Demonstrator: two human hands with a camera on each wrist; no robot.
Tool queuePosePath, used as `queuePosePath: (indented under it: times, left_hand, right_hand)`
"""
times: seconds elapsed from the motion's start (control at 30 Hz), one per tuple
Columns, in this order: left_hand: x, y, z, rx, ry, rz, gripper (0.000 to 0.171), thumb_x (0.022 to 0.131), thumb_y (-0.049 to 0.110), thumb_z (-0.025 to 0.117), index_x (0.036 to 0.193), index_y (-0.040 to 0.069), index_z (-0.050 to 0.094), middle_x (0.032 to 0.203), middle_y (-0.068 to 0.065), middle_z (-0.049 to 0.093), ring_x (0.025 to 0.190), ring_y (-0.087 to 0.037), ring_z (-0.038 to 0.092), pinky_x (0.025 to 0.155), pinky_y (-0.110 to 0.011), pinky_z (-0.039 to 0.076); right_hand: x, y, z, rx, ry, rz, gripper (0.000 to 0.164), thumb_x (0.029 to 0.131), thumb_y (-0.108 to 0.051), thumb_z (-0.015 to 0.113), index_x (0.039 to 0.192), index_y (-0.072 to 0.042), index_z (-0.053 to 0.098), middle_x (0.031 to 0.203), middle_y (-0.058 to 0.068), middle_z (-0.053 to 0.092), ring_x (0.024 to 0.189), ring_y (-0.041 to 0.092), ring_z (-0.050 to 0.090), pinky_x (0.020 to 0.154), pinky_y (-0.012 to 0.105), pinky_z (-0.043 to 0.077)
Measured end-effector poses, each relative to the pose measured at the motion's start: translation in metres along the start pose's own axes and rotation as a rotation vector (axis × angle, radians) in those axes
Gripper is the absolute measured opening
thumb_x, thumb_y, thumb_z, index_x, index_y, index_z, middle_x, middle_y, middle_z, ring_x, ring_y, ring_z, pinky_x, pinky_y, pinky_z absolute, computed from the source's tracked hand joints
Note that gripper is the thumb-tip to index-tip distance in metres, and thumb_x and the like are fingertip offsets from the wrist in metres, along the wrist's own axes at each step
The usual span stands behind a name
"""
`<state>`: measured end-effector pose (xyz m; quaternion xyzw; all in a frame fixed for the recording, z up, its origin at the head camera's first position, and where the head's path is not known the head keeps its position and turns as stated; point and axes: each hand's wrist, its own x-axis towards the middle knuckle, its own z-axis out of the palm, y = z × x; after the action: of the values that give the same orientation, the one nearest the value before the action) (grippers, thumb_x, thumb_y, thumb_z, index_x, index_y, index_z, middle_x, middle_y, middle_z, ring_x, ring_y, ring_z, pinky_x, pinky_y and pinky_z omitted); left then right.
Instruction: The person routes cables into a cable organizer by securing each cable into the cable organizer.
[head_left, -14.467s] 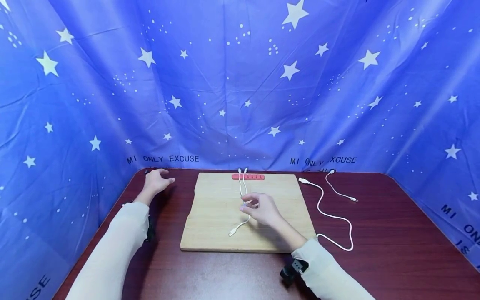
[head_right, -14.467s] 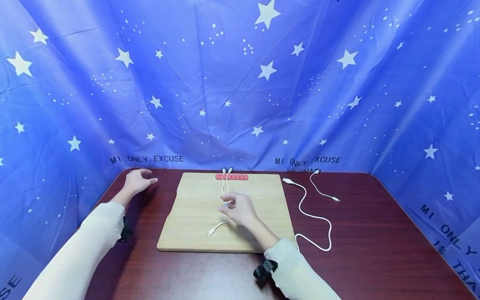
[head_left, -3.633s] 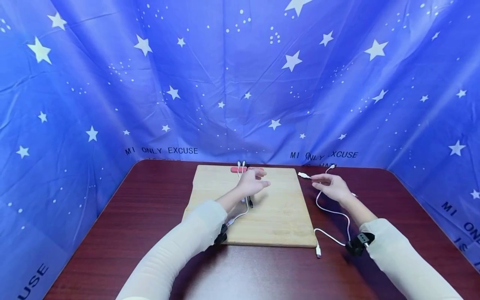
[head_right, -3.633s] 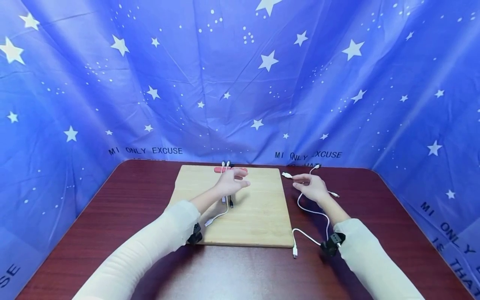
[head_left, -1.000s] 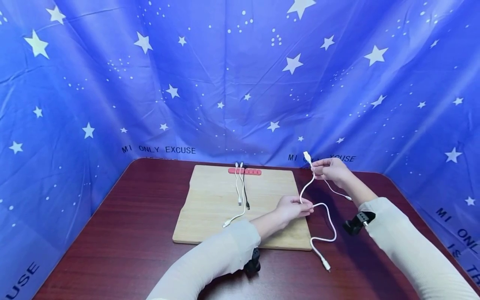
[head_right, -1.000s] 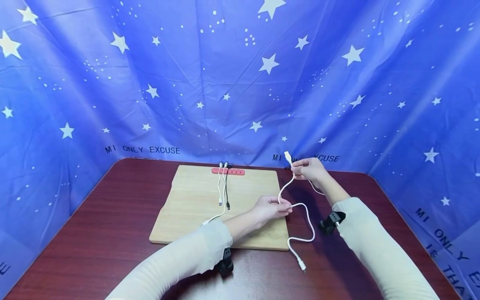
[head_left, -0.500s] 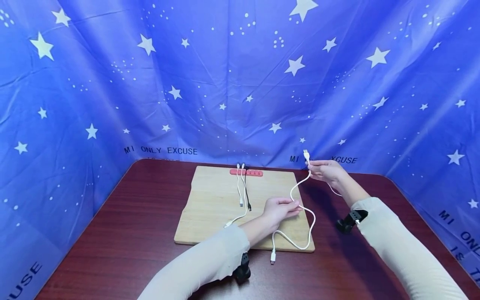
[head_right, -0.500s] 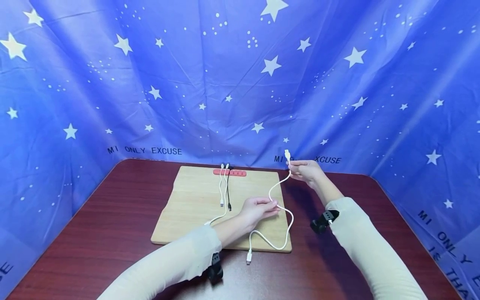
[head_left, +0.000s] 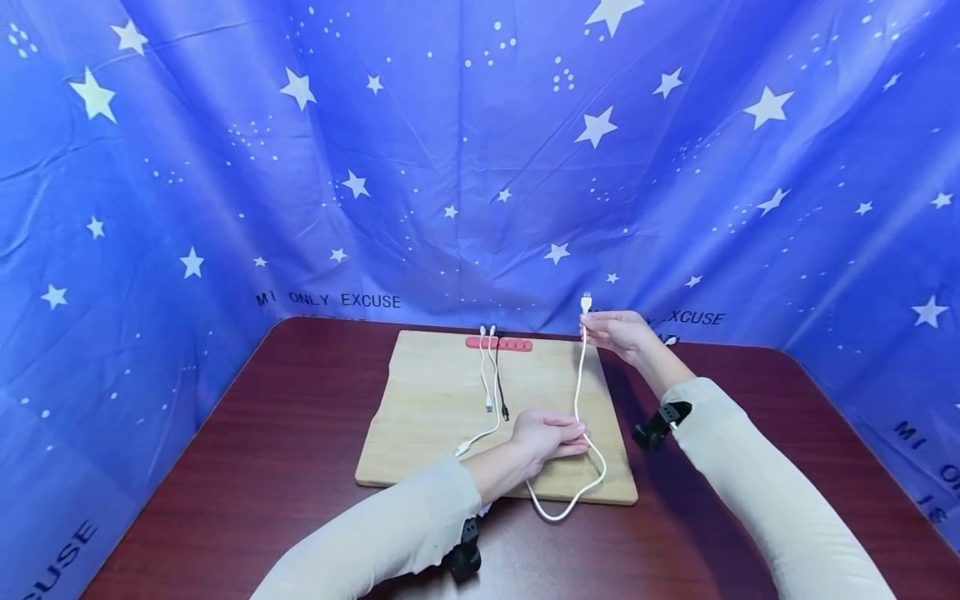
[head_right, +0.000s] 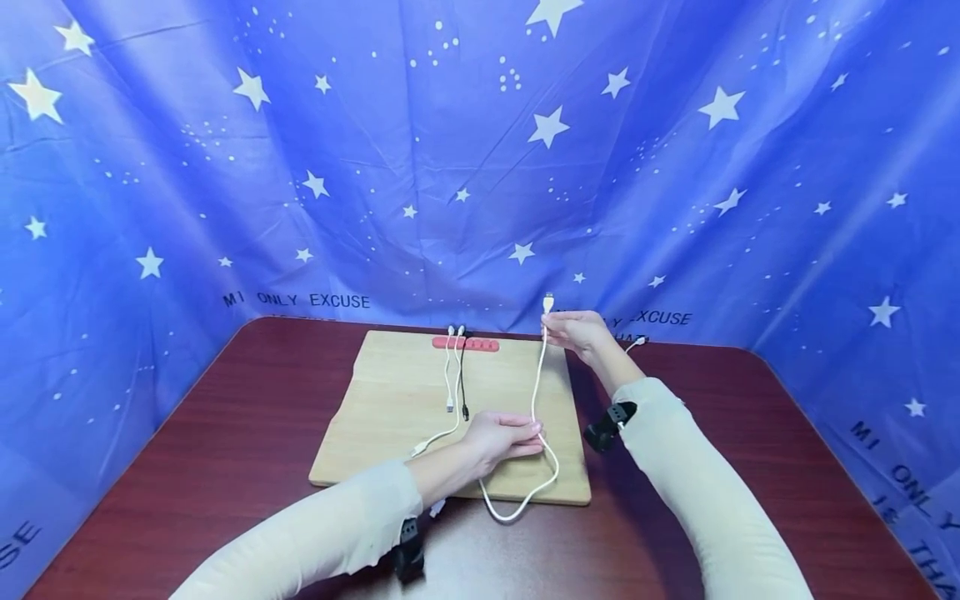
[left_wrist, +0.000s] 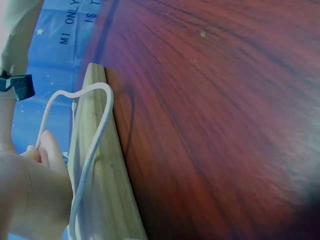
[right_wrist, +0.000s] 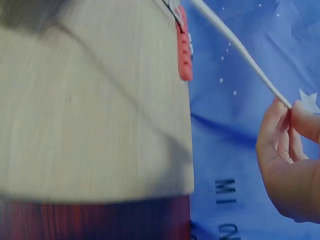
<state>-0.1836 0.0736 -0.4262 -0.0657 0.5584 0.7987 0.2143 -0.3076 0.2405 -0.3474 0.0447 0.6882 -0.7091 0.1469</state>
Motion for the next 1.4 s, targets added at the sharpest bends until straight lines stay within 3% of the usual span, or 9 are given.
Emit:
queuePosePath:
  times: [0.23, 0.4, 0.57, 0.9, 1.1, 1.4]
  left_hand:
    - [-0.008, 0.005, -0.016, 0.069, 0.043, -0.024, 0.023, 0.084, -0.010, 0.067, 0.107, -0.015, 0.067, 0.104, -0.030, 0.071, 0.088, -0.034, 0.075, 0.075, -0.031, 0.063]
    - [-0.014, 0.007, -0.027, 0.102, 0.066, -0.028, 0.021, 0.084, -0.009, 0.068, 0.104, -0.014, 0.067, 0.098, -0.029, 0.073, 0.069, -0.022, 0.075, 0.071, -0.028, 0.064]
    - [-0.016, 0.010, -0.031, 0.113, 0.069, -0.041, 0.019, 0.085, -0.008, 0.068, 0.103, -0.013, 0.069, 0.095, -0.027, 0.074, 0.057, -0.010, 0.069, 0.071, -0.028, 0.064]
    - [-0.022, 0.010, -0.038, 0.134, 0.083, -0.034, 0.017, 0.084, -0.008, 0.068, 0.101, -0.013, 0.069, 0.091, -0.027, 0.074, 0.056, -0.009, 0.068, 0.068, -0.026, 0.063]
    - [-0.023, 0.007, -0.038, 0.138, 0.097, -0.045, 0.017, 0.084, -0.009, 0.068, 0.100, -0.013, 0.069, 0.090, -0.026, 0.074, 0.055, -0.009, 0.068, 0.067, -0.026, 0.063]
    - [-0.026, 0.014, -0.037, 0.186, 0.117, -0.038, 0.015, 0.083, -0.010, 0.067, 0.098, -0.013, 0.070, 0.089, -0.026, 0.074, 0.057, -0.010, 0.069, 0.065, -0.026, 0.063]
  right_hand:
    - [0.011, 0.002, 0.015, 0.066, -0.038, 0.043, 0.038, 0.095, 0.007, 0.053, 0.070, -0.015, 0.071, 0.067, -0.004, 0.072, 0.063, 0.005, 0.069, 0.066, 0.016, 0.061]
    - [0.016, 0.010, 0.021, 0.142, -0.084, 0.073, 0.039, 0.095, 0.010, 0.051, 0.070, -0.012, 0.072, 0.067, -0.001, 0.073, 0.063, 0.006, 0.070, 0.067, 0.018, 0.061]
    - [0.022, 0.014, 0.026, 0.131, -0.071, 0.067, 0.038, 0.094, 0.010, 0.053, 0.070, -0.013, 0.072, 0.067, 0.000, 0.073, 0.063, 0.008, 0.071, 0.068, 0.019, 0.062]
    - [0.029, 0.021, 0.039, 0.041, -0.071, 0.078, 0.034, 0.092, 0.009, 0.057, 0.072, -0.014, 0.071, 0.070, -0.002, 0.074, 0.067, 0.008, 0.071, 0.072, 0.021, 0.062]
    - [0.035, 0.029, 0.042, 0.047, -0.045, 0.101, 0.028, 0.090, 0.009, 0.061, 0.074, -0.012, 0.071, 0.071, 0.001, 0.075, 0.069, 0.011, 0.073, 0.071, 0.021, 0.062]
    - [0.042, 0.026, 0.040, 0.123, -0.211, 0.222, 0.033, 0.097, 0.005, 0.050, 0.078, -0.010, 0.072, 0.076, 0.001, 0.074, 0.073, 0.009, 0.069, 0.077, 0.020, 0.061]
